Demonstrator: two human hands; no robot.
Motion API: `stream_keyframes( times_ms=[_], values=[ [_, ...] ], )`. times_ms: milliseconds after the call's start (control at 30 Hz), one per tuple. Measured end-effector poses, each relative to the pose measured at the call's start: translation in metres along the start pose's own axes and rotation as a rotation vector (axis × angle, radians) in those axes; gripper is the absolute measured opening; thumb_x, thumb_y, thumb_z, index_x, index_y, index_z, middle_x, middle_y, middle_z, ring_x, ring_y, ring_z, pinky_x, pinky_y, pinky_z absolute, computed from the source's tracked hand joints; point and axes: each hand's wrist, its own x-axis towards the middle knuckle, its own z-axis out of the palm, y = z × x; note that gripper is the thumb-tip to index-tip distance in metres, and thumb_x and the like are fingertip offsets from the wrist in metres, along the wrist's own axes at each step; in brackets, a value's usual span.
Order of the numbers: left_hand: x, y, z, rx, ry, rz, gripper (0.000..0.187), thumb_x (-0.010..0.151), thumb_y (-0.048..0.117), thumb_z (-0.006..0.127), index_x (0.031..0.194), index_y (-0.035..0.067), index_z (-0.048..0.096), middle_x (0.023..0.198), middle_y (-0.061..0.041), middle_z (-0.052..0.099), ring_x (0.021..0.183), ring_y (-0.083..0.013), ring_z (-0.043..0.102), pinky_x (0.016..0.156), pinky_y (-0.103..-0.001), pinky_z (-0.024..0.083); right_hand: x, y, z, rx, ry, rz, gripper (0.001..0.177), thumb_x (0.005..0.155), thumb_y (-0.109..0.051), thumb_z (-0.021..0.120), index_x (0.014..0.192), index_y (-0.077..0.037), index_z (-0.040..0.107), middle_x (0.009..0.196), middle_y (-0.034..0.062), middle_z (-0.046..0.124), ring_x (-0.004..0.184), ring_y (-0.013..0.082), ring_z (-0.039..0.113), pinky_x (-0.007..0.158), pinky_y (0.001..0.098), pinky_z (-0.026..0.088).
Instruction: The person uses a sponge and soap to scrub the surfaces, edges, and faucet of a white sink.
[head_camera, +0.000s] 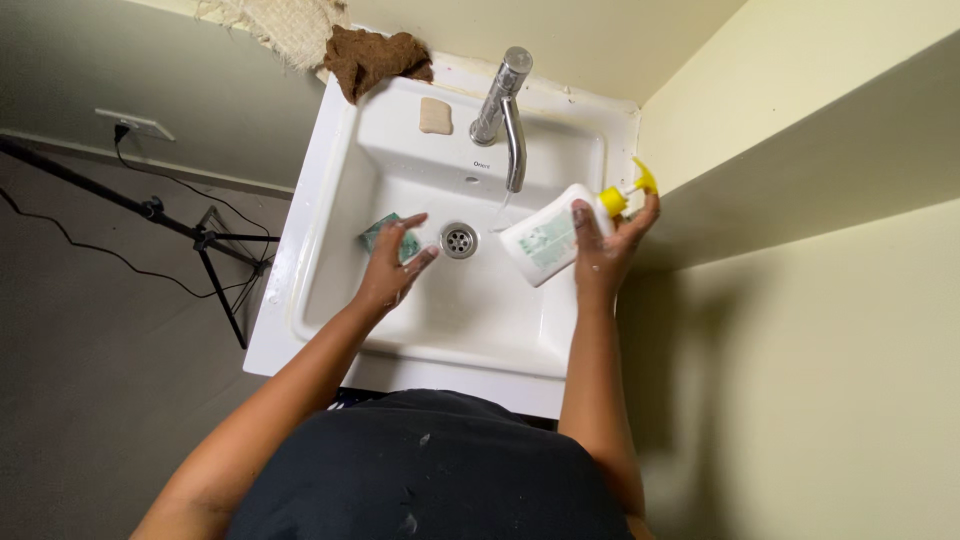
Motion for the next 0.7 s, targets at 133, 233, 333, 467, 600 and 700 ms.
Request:
stream_keyframes(
  times_ms=[133,233,333,467,600,700],
  values=[
    [-0.014,0.035,0.012,-0.589,-0.394,-0.234,0.063,0.094,0.042,0.065,0.147,0.012,0.048,0.134,-0.012,0.059,0.111,-0.0220,0.067,0.092,-0.038,0.055,-0.026,-0.057,0.036,0.124,-0.129,0.208,0.102,0.091,-0.013,0.079,0.162,-0.018,0.005,0.156,0.0147,0.038,0.114,0.0236,0.059,0.091,0.0352,0.056],
    [-0.026,0.047,0.009,-0.500,-0.377,-0.230,0.068,0.091,0.039,0.070,0.145,0.007,0.043,0.114,-0.011,0.070,0.090,-0.0181,0.069,0.072,-0.033,0.056,-0.035,-0.068,0.062,0.102,-0.238,0.074,0.088,0.098,-0.008,0.077,0.161,-0.013,0.016,0.159,0.0197,0.032,0.123,0.0268,0.060,0.102,0.0375,0.055],
    [-0.036,0.043,-0.003,-0.567,-0.361,-0.152,0.058,0.089,0.034,0.077,0.130,-0.003,0.058,0.095,-0.012,0.074,0.076,-0.0156,0.068,0.063,-0.028,0.056,-0.049,-0.073,0.082,-0.028,-0.164,0.219,0.063,0.103,-0.009,0.069,0.153,-0.012,0.030,0.133,0.0200,0.060,0.096,0.0238,0.068,0.081,0.0354,0.060],
    [-0.046,0.036,-0.008,-0.681,-0.408,-0.214,0.052,0.091,0.032,0.075,0.123,-0.003,0.056,0.086,-0.012,0.072,0.062,-0.0126,0.065,0.053,-0.027,0.052,-0.054,-0.082,0.109,-0.215,-0.243,0.167,0.057,0.101,-0.011,0.065,0.149,-0.014,0.034,0.094,0.0147,0.069,0.082,0.0236,0.072,0.075,0.0372,0.057],
    [-0.057,0.026,-0.003,-0.654,-0.384,-0.333,0.050,0.091,0.035,0.073,0.120,0.000,0.052,0.089,-0.011,0.071,0.058,-0.0116,0.064,0.050,-0.027,0.052,-0.062,-0.076,0.124,-0.425,-0.278,0.216,0.055,0.099,-0.014,0.067,0.146,-0.018,0.040,0.082,0.0159,0.068,0.070,0.0284,0.073,0.063,0.0409,0.054],
    [-0.049,0.019,-0.001,-0.693,-0.372,-0.331,0.053,0.091,0.037,0.072,0.121,0.001,0.049,0.089,-0.011,0.070,0.056,-0.0125,0.061,0.047,-0.028,0.050,-0.063,-0.065,0.130,-0.454,-0.275,0.260,0.051,0.099,-0.014,0.066,0.143,-0.018,0.041,0.078,0.0173,0.069,0.068,0.0309,0.072,0.065,0.0433,0.053]
  ],
)
